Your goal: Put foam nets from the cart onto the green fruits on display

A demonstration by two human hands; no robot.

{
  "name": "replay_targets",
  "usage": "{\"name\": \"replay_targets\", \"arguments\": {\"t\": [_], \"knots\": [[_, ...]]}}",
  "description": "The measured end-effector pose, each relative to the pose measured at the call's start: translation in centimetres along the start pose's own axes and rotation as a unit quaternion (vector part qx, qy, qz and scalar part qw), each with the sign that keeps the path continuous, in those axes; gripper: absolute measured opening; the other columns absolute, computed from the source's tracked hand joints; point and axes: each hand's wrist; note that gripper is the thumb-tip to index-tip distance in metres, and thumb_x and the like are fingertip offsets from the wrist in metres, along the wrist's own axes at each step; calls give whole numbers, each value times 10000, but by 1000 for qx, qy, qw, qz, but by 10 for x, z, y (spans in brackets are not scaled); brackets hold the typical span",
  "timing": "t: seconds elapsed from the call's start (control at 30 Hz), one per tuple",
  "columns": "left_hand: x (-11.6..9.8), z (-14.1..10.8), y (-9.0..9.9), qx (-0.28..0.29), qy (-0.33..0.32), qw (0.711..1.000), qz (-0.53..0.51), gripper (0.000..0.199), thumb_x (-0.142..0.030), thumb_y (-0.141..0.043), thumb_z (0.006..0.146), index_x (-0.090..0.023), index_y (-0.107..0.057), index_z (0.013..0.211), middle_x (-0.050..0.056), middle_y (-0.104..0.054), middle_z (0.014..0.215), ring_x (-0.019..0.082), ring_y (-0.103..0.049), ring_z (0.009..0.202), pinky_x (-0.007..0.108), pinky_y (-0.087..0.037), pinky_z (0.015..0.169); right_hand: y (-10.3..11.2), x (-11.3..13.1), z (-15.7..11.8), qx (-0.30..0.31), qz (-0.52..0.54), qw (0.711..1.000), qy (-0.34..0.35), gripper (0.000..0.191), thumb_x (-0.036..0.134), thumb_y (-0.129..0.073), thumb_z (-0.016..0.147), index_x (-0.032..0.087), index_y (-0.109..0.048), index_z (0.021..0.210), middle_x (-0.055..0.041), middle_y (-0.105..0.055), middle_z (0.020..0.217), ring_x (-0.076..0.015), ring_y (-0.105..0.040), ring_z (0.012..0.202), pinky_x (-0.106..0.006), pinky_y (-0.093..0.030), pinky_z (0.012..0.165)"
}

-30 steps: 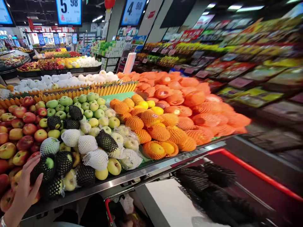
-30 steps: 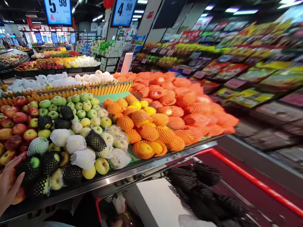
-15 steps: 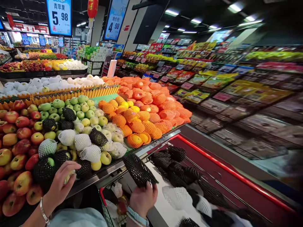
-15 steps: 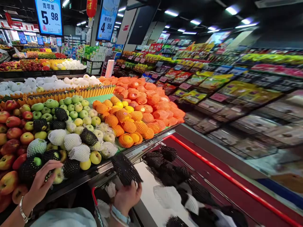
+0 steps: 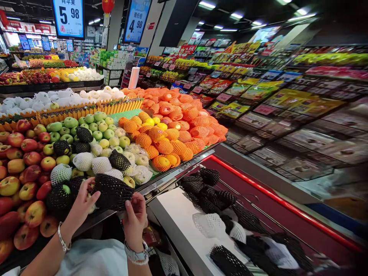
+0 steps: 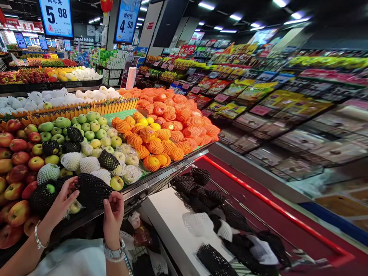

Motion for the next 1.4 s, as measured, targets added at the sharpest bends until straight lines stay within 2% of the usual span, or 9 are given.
{"name": "replay_targets", "arguments": {"t": [0.27, 0.4, 0.5, 0.67, 0.83, 1.03, 1.13, 1.23, 1.4], "knots": [[1, 1, 7, 10, 13, 999, 35, 260, -418, -669, 804, -169, -679, 877, 64, -735, 905, 223, -669, 870, 352, -537, 838, -3, 12, -1, 48, -87, 990, 98, 238, 352, -705, 812, 235, -620, 1001, -50, -611, 1028, -207, -573, 987, -356, -464, 876], [-3, -4, 12, 26, -28, 997, 62, 228, -387, -657, 801, -171, -691, 867, 66, -734, 860, 225, -677, 807, 358, -551, 798, -2, 14, 2, 52, -173, 976, 121, 203, 346, -721, 796, 226, -640, 938, -45, -624, 964, -205, -575, 891, -343, -482, 796], [9, -7, 16, 49, -8, 998, 32, 324, -408, -706, 764, -182, -703, 997, 93, -747, 1015, 267, -684, 971, 395, -536, 914, -3, 10, 2, 50, -177, 980, 74, 243, 394, -713, 791, 213, -642, 936, -36, -652, 890, -201, -585, 822, -342, -493, 765], [36, -12, 20, 79, 57, 992, -74, 613, -506, -726, 742, -217, -614, 1271, 103, -621, 1357, 314, -503, 1326, 474, -367, 1137, -5, 13, -2, 67, -125, 989, 41, 217, 405, -705, 799, 207, -643, 863, -48, -655, 930, -206, -598, 887, -353, -481, 831], [44, -11, 19, 136, 41, 981, -134, 719, -578, -672, 781, -197, -532, 1375, 133, -511, 1469, 314, -353, 1435, 489, -236, 1202, -5, 21, -2, 111, -75, 990, 44, 156, 364, -687, 834, 215, -641, 848, -43, -652, 942, -202, -606, 930, -362, -476, 879], [51, -8, 13, 85, 41, 987, -129, 788, -576, -635, 803, -233, -395, 1470, 111, -457, 1512, 288, -284, 1469, 471, -258, 1195, -7, 13, -2, 96, -47, 994, 23, 290, 391, -737, 785, 226, -622, 993, -31, -655, 942, -177, -607, 844, -322, -499, 798], [52, -8, 11, 64, 57, 989, -124, 864, -566, -665, 773, -217, -344, 1495, 132, -434, 1524, 308, -288, 1465, 472, -323, 1166, -5, 10, -2, 122, -116, 986, 4, 266, 415, -716, 796, 205, -675, 955, -31, -676, 864, -183, -599, 796, -310, -487, 754], [47, -8, 11, 85, 71, 989, -102, 901, -588, -671, 752, -197, -340, 1494, 130, -398, 1549, 318, -277, 1468, 469, -276, 1189, 0, 10, 0, 147, -157, 977, 3, 304, 427, -699, 800, 196, -697, 998, -27, -691, 840, -187, -602, 775, -305, -484, 731], [38, -6, 16, 116, 71, 991, 13, 809, -590, -618, 790, -181, -405, 1456, 111, -439, 1528, 308, -305, 1456, 456, -178, 1223, 13, 17, 1, 324, -190, 925, 57, 177, 327, -610, 829, 223, -670, 699, -40, -685, 841, -216, -599, 861, -323, -487, 796]]}}
Point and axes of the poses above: each hand's wrist, its own z-axis towards the middle knuckle, its own y-axis out of the back of the hand, x = y × z
